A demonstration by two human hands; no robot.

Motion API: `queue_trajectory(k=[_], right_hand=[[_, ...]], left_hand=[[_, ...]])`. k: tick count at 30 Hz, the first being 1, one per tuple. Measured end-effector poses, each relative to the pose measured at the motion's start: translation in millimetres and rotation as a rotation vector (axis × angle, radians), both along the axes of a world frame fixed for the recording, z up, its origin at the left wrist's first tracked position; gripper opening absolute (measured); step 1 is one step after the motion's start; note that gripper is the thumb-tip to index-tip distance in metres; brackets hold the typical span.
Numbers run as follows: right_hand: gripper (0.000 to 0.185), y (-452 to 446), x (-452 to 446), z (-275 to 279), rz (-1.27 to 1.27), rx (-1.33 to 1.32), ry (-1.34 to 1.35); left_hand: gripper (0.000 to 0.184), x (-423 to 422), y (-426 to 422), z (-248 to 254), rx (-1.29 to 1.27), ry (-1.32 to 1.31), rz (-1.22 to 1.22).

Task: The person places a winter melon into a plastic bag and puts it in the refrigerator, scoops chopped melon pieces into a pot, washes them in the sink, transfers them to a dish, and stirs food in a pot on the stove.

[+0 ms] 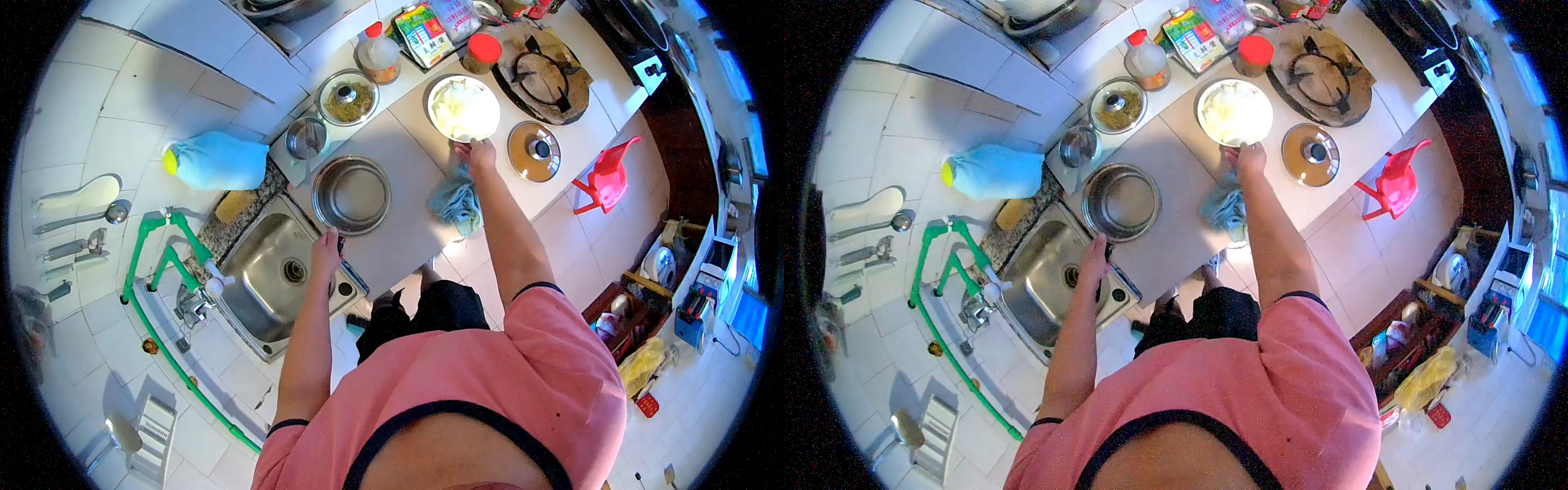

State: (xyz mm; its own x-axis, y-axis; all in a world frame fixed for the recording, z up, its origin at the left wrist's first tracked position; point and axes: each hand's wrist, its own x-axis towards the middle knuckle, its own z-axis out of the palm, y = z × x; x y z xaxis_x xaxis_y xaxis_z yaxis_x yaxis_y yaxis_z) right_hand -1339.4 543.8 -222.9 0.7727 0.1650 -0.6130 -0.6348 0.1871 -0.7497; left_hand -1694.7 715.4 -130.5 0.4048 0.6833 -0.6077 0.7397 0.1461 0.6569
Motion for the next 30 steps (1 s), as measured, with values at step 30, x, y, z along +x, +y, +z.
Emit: queue_trajectory(k=[30], right_hand=[[0.061, 259, -444, 220, 1.570, -0.295, -1.542]], left_hand=[[0.016, -236, 111, -3, -0.604, -0.976, 1.044]])
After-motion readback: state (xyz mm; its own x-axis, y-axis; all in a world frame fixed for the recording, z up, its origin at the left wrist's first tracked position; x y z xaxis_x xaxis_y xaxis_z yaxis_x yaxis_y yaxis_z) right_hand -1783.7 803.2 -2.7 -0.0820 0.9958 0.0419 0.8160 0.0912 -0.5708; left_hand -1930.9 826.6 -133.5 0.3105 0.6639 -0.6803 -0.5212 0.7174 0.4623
